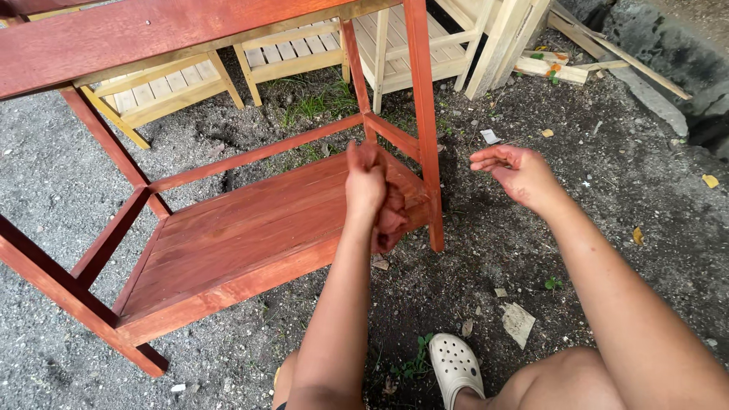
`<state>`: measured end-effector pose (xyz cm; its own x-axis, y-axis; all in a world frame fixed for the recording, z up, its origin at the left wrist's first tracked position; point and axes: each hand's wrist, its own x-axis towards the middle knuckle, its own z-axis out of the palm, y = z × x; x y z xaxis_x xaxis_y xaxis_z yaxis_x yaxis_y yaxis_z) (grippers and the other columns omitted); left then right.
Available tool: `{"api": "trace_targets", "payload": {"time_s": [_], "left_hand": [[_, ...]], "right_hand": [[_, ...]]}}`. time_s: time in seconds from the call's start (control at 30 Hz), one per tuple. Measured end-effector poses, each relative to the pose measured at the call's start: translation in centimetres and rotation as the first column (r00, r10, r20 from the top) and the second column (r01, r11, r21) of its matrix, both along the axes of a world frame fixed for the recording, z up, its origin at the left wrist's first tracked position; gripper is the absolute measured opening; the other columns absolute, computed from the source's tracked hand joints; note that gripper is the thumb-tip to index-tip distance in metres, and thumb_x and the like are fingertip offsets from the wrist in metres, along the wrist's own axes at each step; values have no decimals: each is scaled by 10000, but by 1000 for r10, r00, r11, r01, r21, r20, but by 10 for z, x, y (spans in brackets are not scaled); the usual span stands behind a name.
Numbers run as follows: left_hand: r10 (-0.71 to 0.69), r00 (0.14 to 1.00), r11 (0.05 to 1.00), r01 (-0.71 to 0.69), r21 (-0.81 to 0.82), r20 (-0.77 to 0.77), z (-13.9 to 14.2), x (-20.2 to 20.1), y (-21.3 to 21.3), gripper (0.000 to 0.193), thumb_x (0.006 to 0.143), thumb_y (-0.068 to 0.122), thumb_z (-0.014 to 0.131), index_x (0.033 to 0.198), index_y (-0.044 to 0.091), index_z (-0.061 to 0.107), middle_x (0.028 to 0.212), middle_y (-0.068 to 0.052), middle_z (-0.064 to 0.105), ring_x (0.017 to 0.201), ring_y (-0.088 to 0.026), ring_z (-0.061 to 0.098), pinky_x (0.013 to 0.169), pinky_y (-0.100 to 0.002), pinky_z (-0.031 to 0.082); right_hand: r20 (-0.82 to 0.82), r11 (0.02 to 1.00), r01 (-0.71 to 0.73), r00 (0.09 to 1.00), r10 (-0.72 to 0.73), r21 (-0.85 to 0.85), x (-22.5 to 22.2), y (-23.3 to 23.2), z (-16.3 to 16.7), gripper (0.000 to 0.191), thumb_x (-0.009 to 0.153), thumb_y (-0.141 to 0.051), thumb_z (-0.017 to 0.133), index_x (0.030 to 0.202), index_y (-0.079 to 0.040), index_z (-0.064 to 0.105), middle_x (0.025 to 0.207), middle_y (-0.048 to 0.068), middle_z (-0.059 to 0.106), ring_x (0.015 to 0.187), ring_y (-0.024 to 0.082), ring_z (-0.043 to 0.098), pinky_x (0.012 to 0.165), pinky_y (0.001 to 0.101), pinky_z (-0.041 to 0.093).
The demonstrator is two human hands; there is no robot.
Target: The person rubs a red-brown stain into a wooden multi-tier shelf unit, first wiping the top tray with a cloth and then working the stain into the wood by hand. They dip the cloth into a bowl of stain, reapply it, and wipe the lower shelves and frame rails of the unit.
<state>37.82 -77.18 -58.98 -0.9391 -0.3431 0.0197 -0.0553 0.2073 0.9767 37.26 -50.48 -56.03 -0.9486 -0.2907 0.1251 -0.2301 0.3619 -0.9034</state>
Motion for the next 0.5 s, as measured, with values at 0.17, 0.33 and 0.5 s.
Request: {"api": "trace_targets", "payload": {"time_s": [0.17,0.33,0.5], "left_hand": [[22,992,746,68,-662,127,-6,5,38,343,917,320,614,1219,190,711,1457,-136,539,1117,-389,634,931,-518,534],[-159,976,396,200,-896,148,-44,27,84,429,922,276,542,1326,169,639,1402,-146,515,1279,-508,403,1001,-709,372],[-197,968,246,204,-947,158,-50,27,82,442,896,303,552,1291,128,644,1393,-184,520,1220,-520,458,937,-659,408]], "right_hand": [[48,996,55,997,-58,63,6,-12,7,357,917,121,519,1196,-16,695,1119,78,759,1081,131,697,943,249,504],[-14,997,-29,999,30,70,7,-23,2,370,888,132,545,1194,-10,698,1127,80,752,1077,130,699,961,258,518],[2,991,-111,994,111,74,12,-33,-8,376,888,134,554,1211,-3,692,1122,86,744,1078,140,687,965,270,513]]}}
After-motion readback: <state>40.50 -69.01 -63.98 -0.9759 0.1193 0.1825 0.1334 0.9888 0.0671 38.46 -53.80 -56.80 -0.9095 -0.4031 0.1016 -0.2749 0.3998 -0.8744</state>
